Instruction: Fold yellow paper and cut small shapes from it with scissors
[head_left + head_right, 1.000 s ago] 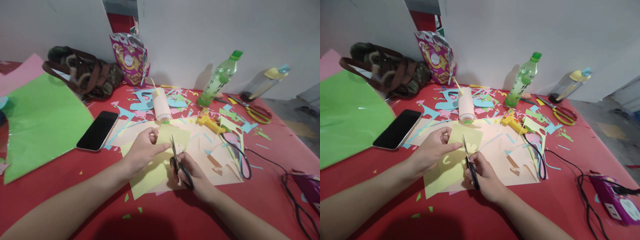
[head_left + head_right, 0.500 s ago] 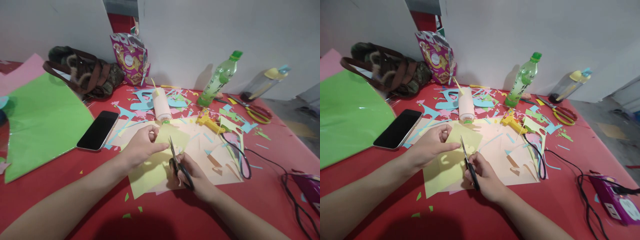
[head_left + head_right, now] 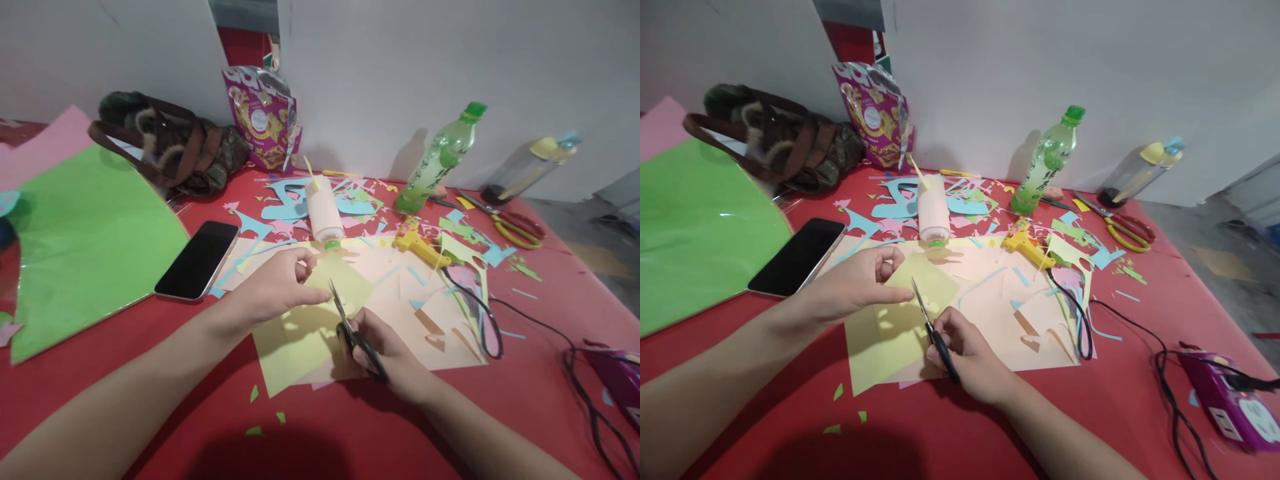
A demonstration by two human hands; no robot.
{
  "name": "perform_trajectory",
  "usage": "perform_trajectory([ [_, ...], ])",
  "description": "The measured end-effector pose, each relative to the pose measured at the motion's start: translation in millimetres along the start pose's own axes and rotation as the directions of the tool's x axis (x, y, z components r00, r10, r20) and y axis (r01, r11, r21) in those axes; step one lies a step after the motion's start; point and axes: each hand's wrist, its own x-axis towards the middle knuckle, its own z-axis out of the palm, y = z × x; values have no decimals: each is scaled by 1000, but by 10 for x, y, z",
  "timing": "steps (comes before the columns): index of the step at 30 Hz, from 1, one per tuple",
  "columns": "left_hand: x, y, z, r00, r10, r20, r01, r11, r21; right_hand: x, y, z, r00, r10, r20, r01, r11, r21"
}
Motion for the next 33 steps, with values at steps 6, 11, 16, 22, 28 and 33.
perform_trajectory([
  [6,23,7,-64,998,21,51,-26,995,98,-4,-5,-20,999,48,9,-48,998,-47],
  [11,45,-11,-95,996,-16,86,7,994,109,-3,1,-40,996,91,-8,-91,993,-74],
  [16,51,2,-121,995,-42,94,27,987,156,9,23,-40,995,97,2,-97,994,-52],
  [22,51,-24,-106,999,-37,31,38,998,-42,12,-2,-42,998,19,55,-17,999,-35],
  [28,51,10,-71,986,-68,-153,26,965,-260,9,-14,-47,997,-70,28,72,995,-64],
  [33,52,0,-58,989,-56,-138,26,977,-213,58,48,-71,951,-270,-152,254,960,-117],
])
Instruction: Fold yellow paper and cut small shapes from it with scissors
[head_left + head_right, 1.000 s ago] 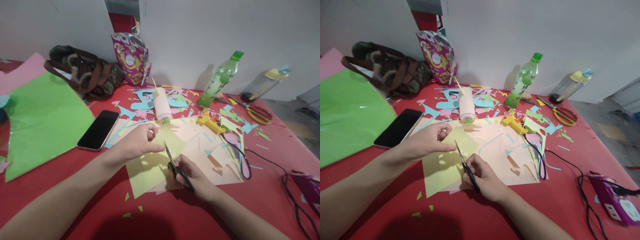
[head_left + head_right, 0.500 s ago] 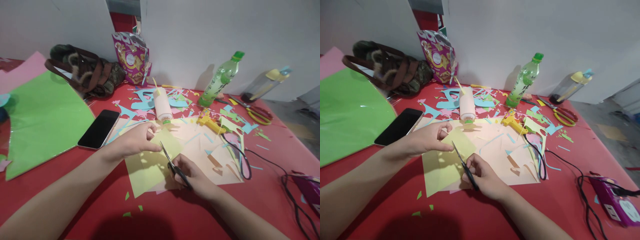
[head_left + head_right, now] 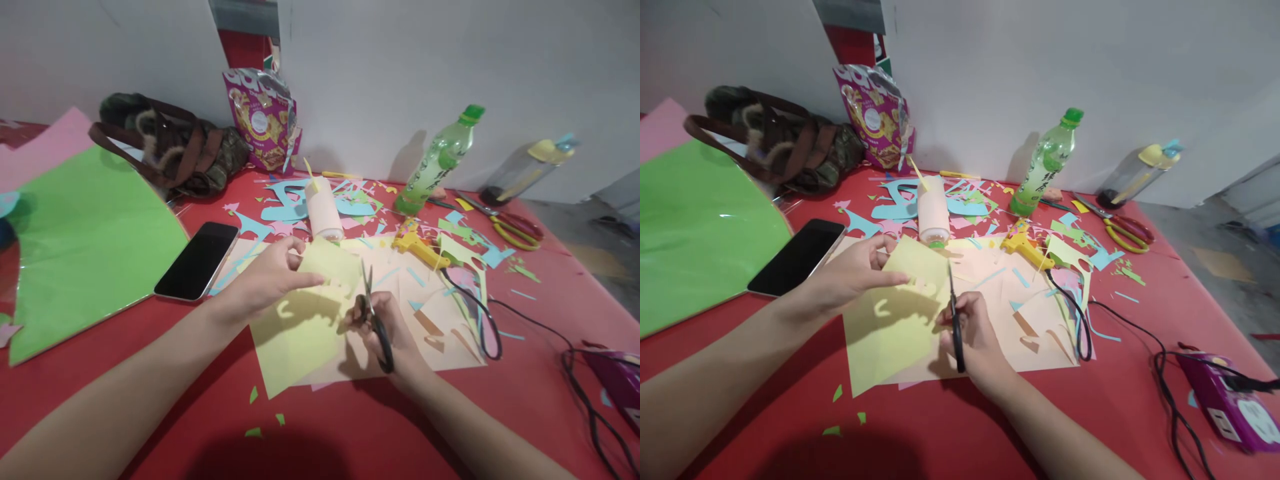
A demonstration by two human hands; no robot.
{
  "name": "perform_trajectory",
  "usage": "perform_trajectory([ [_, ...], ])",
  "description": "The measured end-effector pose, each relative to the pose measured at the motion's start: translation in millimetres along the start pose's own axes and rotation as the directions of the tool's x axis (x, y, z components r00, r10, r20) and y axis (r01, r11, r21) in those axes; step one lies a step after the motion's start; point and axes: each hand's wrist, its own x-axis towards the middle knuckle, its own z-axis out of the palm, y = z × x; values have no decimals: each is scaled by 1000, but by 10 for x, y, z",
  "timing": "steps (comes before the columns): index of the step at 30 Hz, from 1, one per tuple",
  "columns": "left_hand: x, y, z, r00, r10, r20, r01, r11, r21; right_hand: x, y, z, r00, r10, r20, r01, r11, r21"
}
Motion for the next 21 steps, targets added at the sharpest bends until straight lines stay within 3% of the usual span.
perform_trajectory([
  [5,-17,-104,85,980,68,187,-126,938,323,27,25,-25,961,-115,-252,115,993,-14],
  [9,-88,-170,202,959,27,283,-163,868,469,12,-23,20,977,-20,-211,15,1000,-22],
  [13,-149,-196,272,949,56,310,-223,816,534,-6,-45,67,986,66,-152,-74,996,-53],
  [21,-169,-199,306,945,31,326,-206,832,516,-25,-19,51,981,111,-156,-128,987,-98],
])
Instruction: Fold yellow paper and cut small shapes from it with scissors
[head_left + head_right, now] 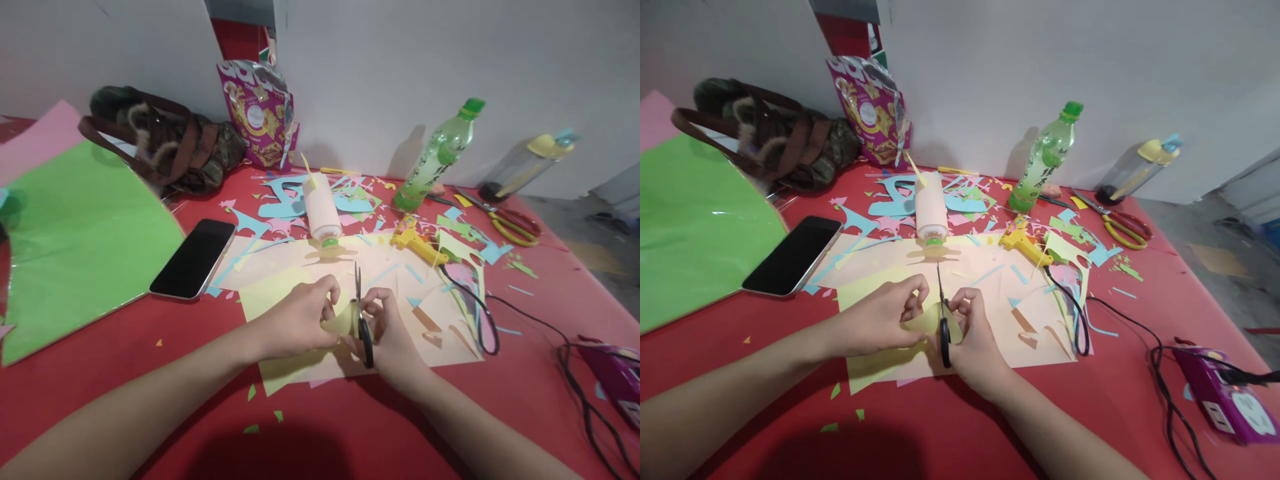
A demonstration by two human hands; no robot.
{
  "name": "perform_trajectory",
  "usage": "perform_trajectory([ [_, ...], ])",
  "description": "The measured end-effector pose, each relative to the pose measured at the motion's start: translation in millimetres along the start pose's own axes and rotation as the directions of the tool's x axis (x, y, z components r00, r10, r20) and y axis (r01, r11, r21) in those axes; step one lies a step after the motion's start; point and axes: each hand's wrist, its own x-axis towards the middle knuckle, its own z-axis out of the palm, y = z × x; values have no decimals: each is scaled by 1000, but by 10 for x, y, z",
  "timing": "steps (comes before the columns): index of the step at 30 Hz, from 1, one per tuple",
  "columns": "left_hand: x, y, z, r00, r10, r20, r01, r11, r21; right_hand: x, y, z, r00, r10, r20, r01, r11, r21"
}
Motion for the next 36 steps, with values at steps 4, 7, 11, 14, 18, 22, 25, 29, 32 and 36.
perform_trajectory([
  [4,6,11,-5,1000,4,-31,-3,1000,13,7,-22,17,998,-34,-49,34,999,9],
  [7,19,11,-7,998,-3,-65,3,1000,-4,25,-34,16,988,-64,-144,66,998,5],
  [11,49,-2,20,1000,-5,-26,3,997,-75,47,-35,-11,967,-69,-246,85,995,55],
  [14,68,-14,65,999,38,-21,-39,997,-69,57,-37,-24,958,-69,-279,101,990,103],
  [18,76,-22,127,995,84,-58,-84,996,-5,64,-45,-19,951,-72,-302,111,987,116],
  [22,82,-33,164,993,100,-69,-96,994,49,69,-49,-13,951,-58,-302,102,986,134],
  [25,86,-44,186,989,128,-79,-126,992,30,66,-57,-14,950,-61,-307,107,985,135],
  [29,89,-60,216,985,123,-125,-121,992,26,54,-72,-12,953,-53,-297,98,986,138],
  [32,93,-76,228,985,119,-127,-116,993,34,48,-70,-7,952,-60,-300,100,988,120],
  [36,100,-91,228,984,132,-120,-127,991,48,48,-66,-1,953,-60,-298,94,990,102],
])
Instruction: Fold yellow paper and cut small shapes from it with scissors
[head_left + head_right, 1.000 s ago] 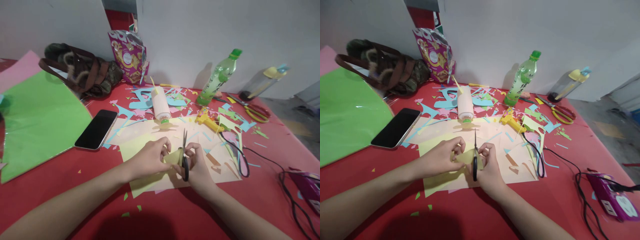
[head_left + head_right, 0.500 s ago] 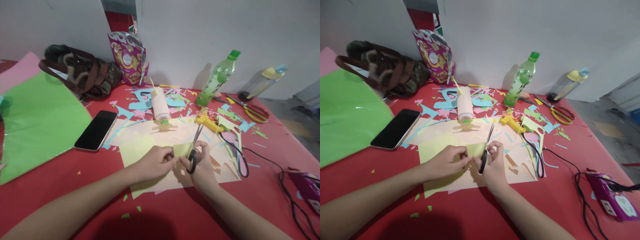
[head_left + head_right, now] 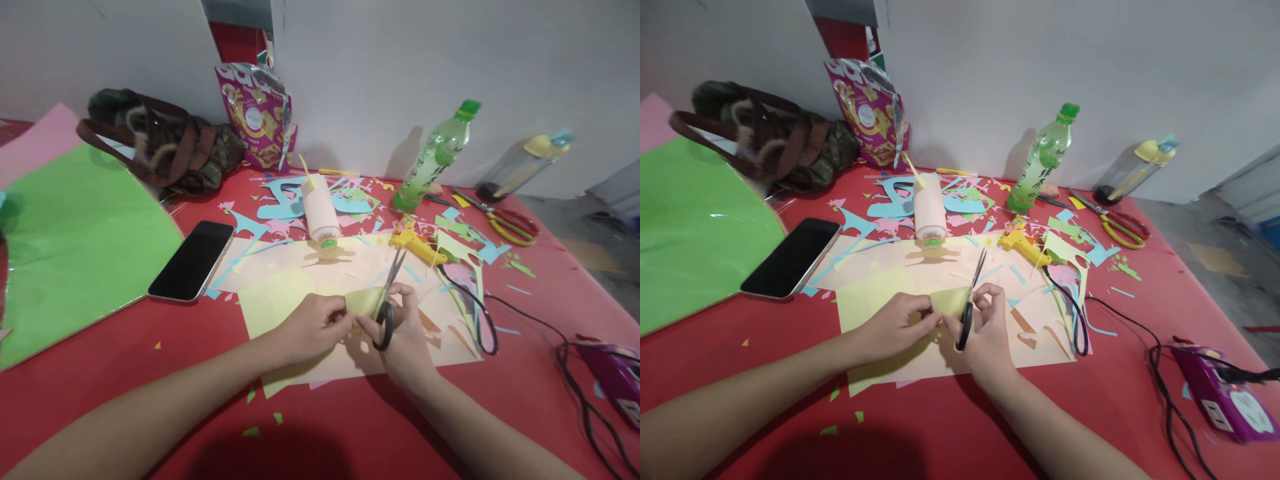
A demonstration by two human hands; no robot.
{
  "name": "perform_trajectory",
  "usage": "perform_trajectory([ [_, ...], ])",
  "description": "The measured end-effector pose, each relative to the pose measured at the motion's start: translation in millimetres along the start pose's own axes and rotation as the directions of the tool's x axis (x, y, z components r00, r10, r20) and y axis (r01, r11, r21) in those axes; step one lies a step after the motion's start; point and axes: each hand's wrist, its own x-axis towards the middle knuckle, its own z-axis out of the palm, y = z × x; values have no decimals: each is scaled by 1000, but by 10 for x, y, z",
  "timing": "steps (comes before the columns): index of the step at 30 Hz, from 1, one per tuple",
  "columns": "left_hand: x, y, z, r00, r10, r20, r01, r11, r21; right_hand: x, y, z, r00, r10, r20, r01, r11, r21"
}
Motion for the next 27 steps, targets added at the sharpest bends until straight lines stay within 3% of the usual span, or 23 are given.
perform_trajectory([
  [8,5,-7,-3,1000,3,-20,-3,1000,-8,1,14,-11,1000,-1,-24,1,1000,-5],
  [13,50,-28,-105,987,-79,-137,73,996,-53,10,44,-52,986,-147,-77,148,989,5],
  [17,79,-41,-224,950,-165,-266,137,983,-121,-6,42,-68,977,-187,104,179,981,80],
  [19,82,-41,-265,936,-186,-297,138,975,-176,-30,31,-65,954,-92,285,74,995,74],
  [21,80,-40,-285,929,-192,-317,123,967,-224,-55,18,-57,902,47,429,-58,998,12],
  [23,77,-43,-286,916,-191,-352,106,964,-245,-68,6,-48,865,145,480,-139,989,-48],
  [27,76,-65,-267,897,-160,-412,65,970,-235,-56,-15,-37,851,194,487,-181,981,-74],
])
